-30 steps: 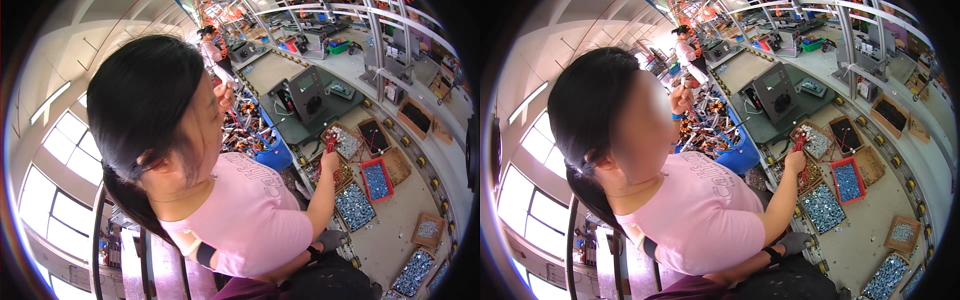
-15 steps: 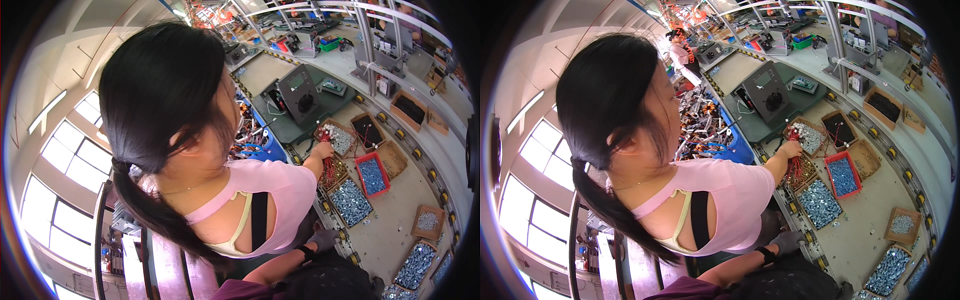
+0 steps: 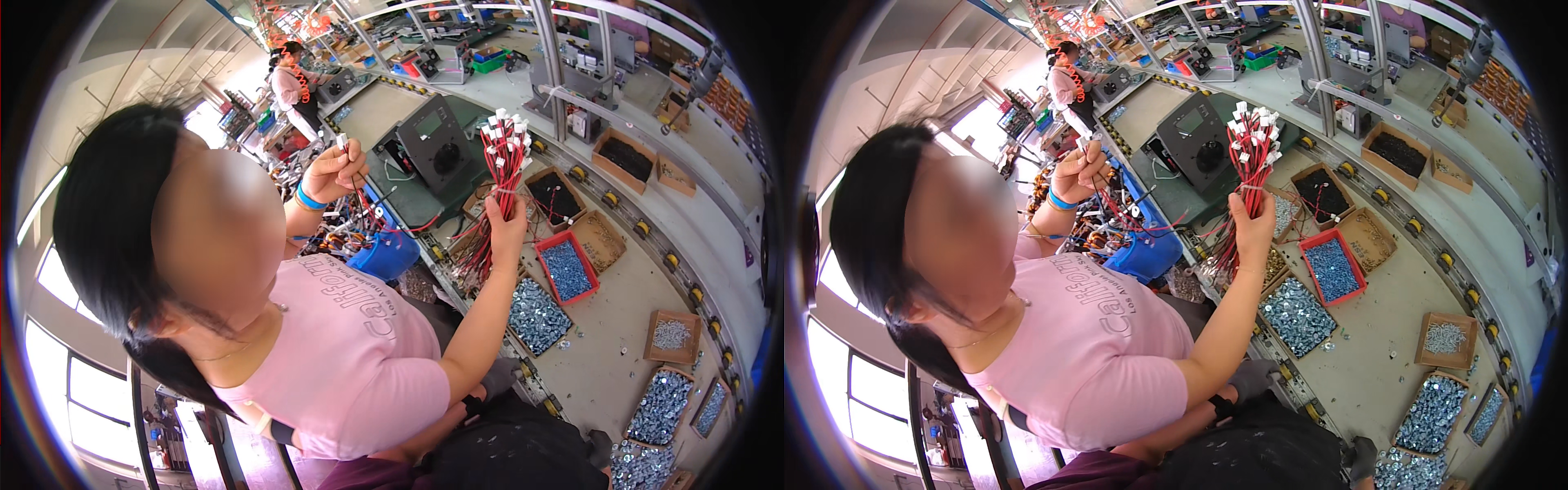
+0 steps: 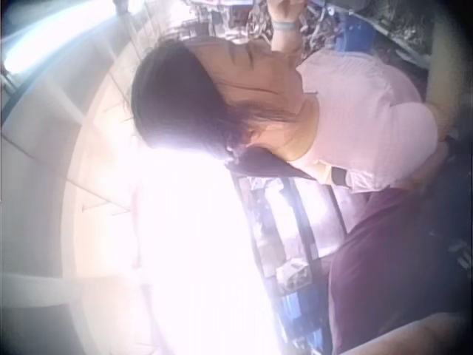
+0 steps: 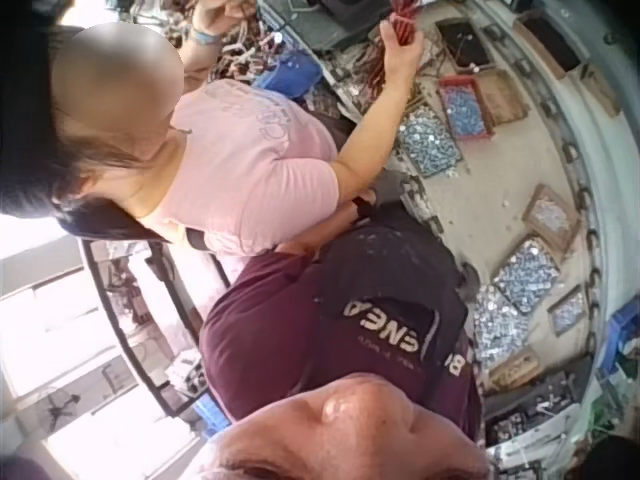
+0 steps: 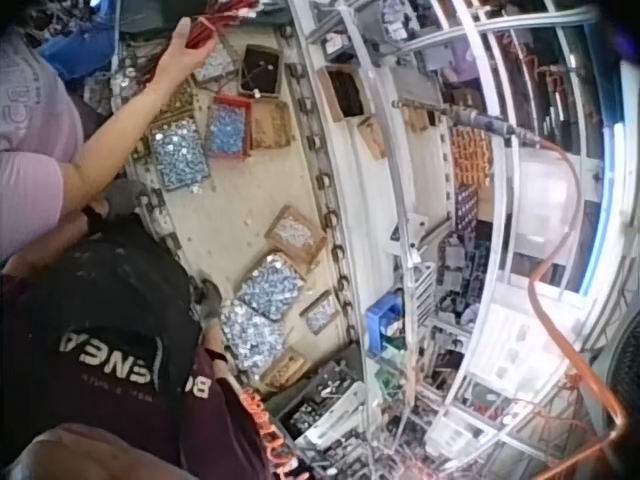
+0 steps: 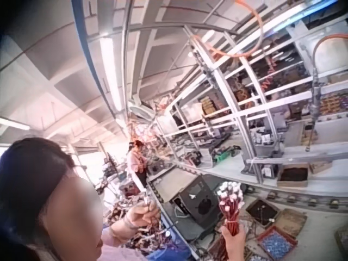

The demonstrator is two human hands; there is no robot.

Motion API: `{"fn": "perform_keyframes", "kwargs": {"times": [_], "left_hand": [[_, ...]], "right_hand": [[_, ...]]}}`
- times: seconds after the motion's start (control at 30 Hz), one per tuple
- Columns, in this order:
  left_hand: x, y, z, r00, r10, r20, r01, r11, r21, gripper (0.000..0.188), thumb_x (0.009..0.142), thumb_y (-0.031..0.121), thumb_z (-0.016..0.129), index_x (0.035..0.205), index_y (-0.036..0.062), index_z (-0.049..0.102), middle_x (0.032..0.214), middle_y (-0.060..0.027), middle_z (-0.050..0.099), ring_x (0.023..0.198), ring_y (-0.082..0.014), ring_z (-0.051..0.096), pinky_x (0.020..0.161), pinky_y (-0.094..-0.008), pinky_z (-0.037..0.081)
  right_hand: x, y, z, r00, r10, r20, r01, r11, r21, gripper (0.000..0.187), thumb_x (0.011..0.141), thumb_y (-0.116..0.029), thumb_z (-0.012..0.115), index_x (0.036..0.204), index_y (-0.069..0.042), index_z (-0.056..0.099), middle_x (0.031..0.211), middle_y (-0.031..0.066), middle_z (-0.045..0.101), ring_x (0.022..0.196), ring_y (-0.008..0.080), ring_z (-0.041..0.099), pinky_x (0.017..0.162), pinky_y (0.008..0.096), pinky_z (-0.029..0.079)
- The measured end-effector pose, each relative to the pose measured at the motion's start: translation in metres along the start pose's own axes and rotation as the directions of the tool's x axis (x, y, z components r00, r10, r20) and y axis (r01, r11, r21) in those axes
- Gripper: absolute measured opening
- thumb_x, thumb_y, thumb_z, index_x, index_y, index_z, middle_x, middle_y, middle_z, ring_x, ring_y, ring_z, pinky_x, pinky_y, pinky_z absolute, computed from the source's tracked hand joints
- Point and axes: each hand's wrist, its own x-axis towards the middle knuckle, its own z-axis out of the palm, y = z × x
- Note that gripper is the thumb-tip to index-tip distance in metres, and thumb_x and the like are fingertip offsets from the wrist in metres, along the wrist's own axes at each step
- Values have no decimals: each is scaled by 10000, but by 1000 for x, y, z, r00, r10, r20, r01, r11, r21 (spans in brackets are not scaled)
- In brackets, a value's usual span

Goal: Assembling electrical components and wiring into an inverter chassis on a factory production line.

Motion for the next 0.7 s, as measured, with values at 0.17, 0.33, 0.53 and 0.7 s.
{"fn": "perform_keyframes", "kwargs": {"times": [0.17, 0.33, 0.53, 0.7], "left_hand": [[-6, 2, -16, 997, 1, -83, -7, 997, -73, 324, 936, 311, 582, 1143, 75, 663, 1094, -169, 685, 1043, -341, 641, 919, -410, 484], [-16, -2, -19, 995, -95, 34, 98, 993, -72, 351, 935, 340, 572, 1169, 95, 662, 1118, -158, 683, 1071, -333, 637, 929, -399, 483], [-22, -3, -17, 999, -29, -43, 26, 997, -68, 353, 947, 351, 556, 1172, 98, 657, 1066, -146, 697, 1016, -317, 660, 904, -397, 488], [-17, -20, -5, 998, -46, 44, 53, 981, -189, 342, 951, 316, 572, 1167, 63, 650, 1021, -141, 705, 965, -283, 672, 881, -390, 492]], "right_hand": [[9, -4, -4, 997, -31, -76, 24, 995, -94, 144, 900, -108, 568, 981, -12, 638, 682, 94, 617, 504, 158, 568, 438, 308, 465], [21, -26, 10, 974, -172, -150, 60, 826, -560, 258, 866, -126, 589, 1116, -67, 619, 934, 134, 639, 594, 214, 640, 511, 360, 510], [15, -130, 74, 932, -331, 149, 259, 318, -912, 430, 826, -246, 667, 1229, -117, 593, 1220, 175, 570, 883, 338, 669, 820, 458, 521], [5, -254, 169, 706, -558, 435, 646, 257, -719, 362, 838, -200, 667, 1177, -90, 601, 1140, 138, 601, 860, 313, 675, 767, 413, 537]]}}
